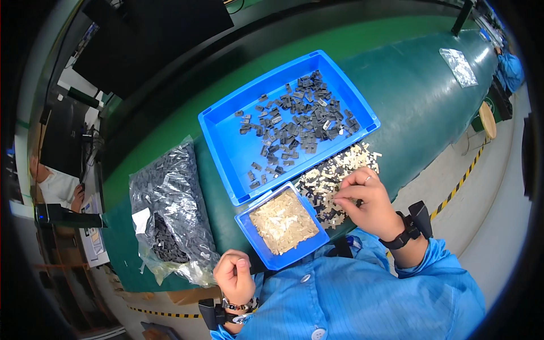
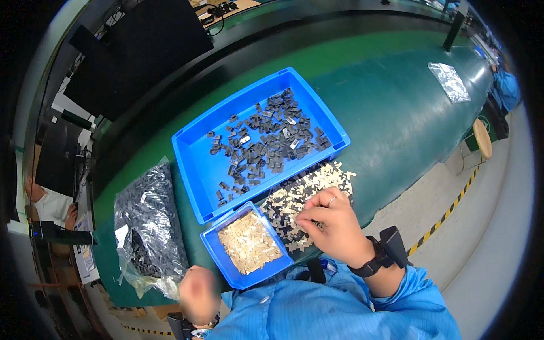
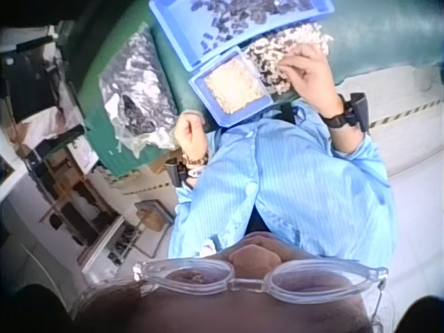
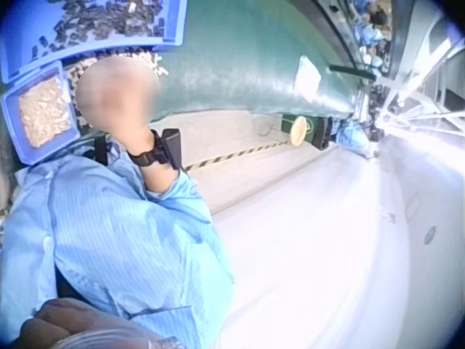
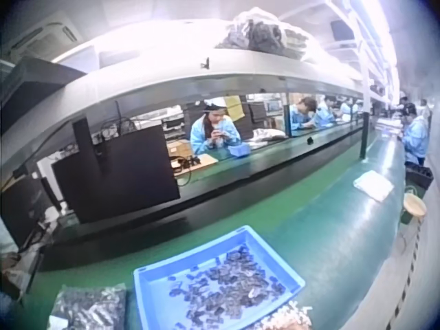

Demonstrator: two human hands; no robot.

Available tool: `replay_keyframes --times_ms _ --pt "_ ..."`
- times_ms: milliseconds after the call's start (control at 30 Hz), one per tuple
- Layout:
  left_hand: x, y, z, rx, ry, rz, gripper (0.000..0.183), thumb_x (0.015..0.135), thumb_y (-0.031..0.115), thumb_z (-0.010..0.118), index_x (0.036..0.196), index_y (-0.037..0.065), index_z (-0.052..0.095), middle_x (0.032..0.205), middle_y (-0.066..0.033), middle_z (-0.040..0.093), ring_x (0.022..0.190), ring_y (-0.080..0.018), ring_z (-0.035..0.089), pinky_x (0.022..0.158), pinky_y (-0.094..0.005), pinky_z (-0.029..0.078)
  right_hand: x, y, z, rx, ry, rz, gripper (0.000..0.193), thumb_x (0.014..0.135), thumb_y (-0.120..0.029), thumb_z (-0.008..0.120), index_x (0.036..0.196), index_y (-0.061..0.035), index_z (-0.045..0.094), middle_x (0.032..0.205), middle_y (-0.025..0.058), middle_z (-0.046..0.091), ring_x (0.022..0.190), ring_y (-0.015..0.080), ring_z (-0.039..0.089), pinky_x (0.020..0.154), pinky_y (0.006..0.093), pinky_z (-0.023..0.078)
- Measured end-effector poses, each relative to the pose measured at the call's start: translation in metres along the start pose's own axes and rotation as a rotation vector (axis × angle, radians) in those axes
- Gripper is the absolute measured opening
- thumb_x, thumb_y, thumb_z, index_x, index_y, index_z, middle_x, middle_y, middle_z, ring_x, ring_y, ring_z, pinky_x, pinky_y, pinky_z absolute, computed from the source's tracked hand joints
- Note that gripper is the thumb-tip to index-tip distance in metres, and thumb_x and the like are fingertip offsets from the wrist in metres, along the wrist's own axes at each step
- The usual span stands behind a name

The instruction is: Sorting and inspecting small metal and plastic components into plastic bins at a manufacturing workstation.

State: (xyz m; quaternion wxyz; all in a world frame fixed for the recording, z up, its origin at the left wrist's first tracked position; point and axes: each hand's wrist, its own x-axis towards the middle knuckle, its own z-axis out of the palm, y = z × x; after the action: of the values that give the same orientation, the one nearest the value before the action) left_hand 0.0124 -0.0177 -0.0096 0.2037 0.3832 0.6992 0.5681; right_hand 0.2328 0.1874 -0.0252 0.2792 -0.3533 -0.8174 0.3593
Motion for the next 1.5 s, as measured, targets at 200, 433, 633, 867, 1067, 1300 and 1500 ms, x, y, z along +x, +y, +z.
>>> replay_keyframes --times_ms 200,433,633,867,1067,1300,1500 --pt "0.019 0.044 0.008 -0.317 -0.456 -0.351 0.011 0.092 -0.002 0.06 0.101 -0.006 0.062 0.096 -0.0111 0.068 0.093 -0.0145 0.065 0.08 -0.0262 0.053 0.012 -0.041 0.001 0.24 -0.015 -0.442 0.014 0.069 0.0 0.074 0.081 -0.0065 0.072 0.086 0.0053 0.067 0.075 0.0245 0.063 0.065 0.0334 0.051" --pt "0.023 0.038 0.029 -0.588 -0.468 -0.383 0.018 0.095 0.007 0.059 0.11 -0.004 0.062 0.097 -0.0117 0.068 0.087 -0.0136 0.063 0.076 -0.0256 0.051 0.016 -0.068 0.015 0.37 -0.157 -0.499 0.018 0.068 0.005 0.073 0.084 -0.0019 0.069 0.091 0.0076 0.067 0.083 0.0258 0.064 0.068 0.0343 0.053" --pt "0.02 0.033 0.024 -0.593 -0.463 -0.413 0.015 0.093 0.002 0.061 0.107 -0.004 0.062 0.095 -0.0115 0.068 0.083 -0.0136 0.064 0.072 -0.0251 0.052 0.017 -0.07 0.023 0.34 -0.21 -0.532 0.021 0.066 0.007 0.072 0.084 -0.0037 0.07 0.092 0.0069 0.066 0.084 0.0264 0.063 0.069 0.0347 0.053" --pt "0.022 0.029 0.018 -0.647 -0.506 -0.524 0.011 0.092 0.0 0.061 0.101 -0.006 0.062 0.089 -0.0132 0.069 0.076 -0.0147 0.066 0.07 -0.0258 0.054 0.021 -0.069 0.024 0.291 -0.253 -0.55 0.027 0.063 0.006 0.069 0.084 -0.0102 0.072 0.091 0.0033 0.063 0.085 0.0255 0.059 0.074 0.0364 0.05" --pt "0.015 0.031 0.018 -0.595 -0.399 -0.44 0.01 0.091 0.0 0.063 0.099 -0.006 0.062 0.088 -0.0137 0.069 0.077 -0.0153 0.066 0.071 -0.0265 0.054 0.019 -0.087 0.019 0.254 -0.191 -0.471 0.02 0.069 0.001 0.07 0.087 -0.0069 0.071 0.089 0.0037 0.063 0.084 0.0252 0.06 0.072 0.0363 0.049" --pt "0.016 0.032 0.018 -0.39 -0.406 -0.325 0.009 0.091 0.0 0.062 0.099 -0.005 0.063 0.091 -0.0126 0.068 0.084 -0.0141 0.066 0.074 -0.0258 0.054 0.014 -0.094 0.023 0.09 -0.214 -0.454 0.016 0.072 -0.003 0.072 0.088 -0.0053 0.07 0.086 0.005 0.062 0.081 0.0244 0.059 0.068 0.0346 0.045" --pt "0.019 0.035 0.018 -0.217 -0.405 -0.25 0.006 0.093 0.001 0.06 0.095 -0.003 0.064 0.086 -0.0077 0.066 0.079 -0.0118 0.063 0.069 -0.0234 0.05 0.014 -0.093 0.026 0.121 -0.259 -0.427 0.013 0.075 -0.005 0.07 0.088 -0.0044 0.069 0.086 0.0054 0.062 0.084 0.026 0.058 0.071 0.036 0.045"
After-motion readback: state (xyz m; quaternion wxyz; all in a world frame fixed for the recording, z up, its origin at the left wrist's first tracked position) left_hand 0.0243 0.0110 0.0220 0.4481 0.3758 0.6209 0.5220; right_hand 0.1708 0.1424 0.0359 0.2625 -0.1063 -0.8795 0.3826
